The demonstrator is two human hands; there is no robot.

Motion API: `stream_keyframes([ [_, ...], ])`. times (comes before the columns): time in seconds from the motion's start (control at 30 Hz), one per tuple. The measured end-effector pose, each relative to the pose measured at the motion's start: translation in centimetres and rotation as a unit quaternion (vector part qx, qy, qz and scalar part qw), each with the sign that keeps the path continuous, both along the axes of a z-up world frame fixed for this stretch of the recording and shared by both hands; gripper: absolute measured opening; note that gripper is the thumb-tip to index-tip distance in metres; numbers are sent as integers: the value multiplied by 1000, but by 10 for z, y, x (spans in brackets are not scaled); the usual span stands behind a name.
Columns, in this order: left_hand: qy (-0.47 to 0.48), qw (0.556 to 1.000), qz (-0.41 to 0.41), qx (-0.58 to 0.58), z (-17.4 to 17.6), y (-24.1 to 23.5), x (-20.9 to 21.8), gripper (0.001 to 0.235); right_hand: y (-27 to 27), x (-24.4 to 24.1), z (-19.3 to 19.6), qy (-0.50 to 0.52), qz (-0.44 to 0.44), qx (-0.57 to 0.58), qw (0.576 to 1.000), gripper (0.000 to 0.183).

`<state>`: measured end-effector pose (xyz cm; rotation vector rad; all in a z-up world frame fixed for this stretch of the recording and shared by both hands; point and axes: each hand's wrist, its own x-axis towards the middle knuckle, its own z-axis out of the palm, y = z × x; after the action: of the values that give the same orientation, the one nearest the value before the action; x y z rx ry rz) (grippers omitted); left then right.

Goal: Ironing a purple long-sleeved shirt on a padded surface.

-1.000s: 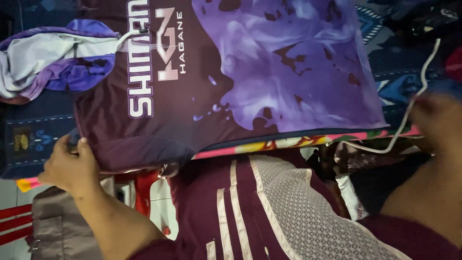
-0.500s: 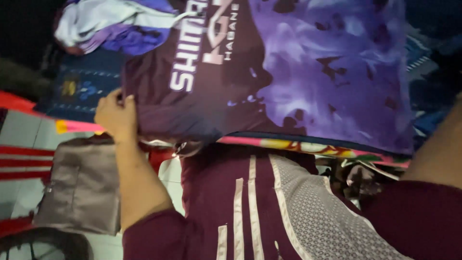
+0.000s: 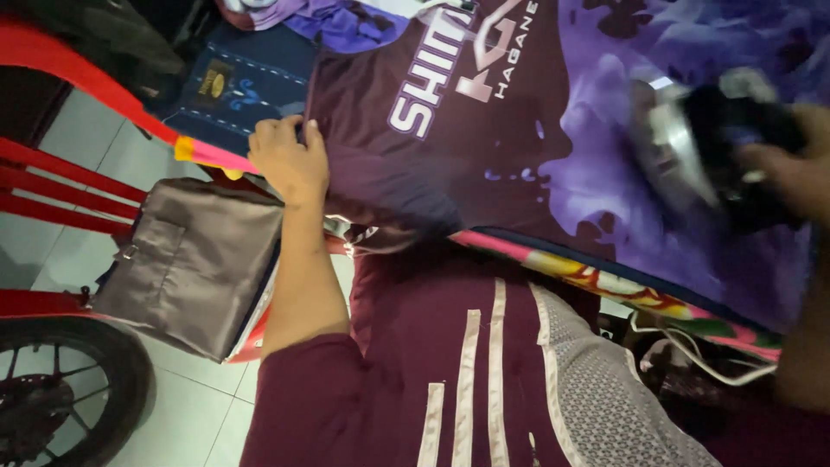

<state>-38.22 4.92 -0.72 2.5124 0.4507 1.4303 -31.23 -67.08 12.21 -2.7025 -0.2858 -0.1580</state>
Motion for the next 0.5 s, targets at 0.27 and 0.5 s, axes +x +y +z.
stream_keyframes([
  [0.27, -14, 999, 6, -42, 3, -7, -3, 16, 287, -21, 57, 103, 88, -224, 965, 44],
  [0.5, -9, 996, 30, -88, 2, -15, -3, 12, 385, 26, 37, -39, 206, -264, 942, 36],
])
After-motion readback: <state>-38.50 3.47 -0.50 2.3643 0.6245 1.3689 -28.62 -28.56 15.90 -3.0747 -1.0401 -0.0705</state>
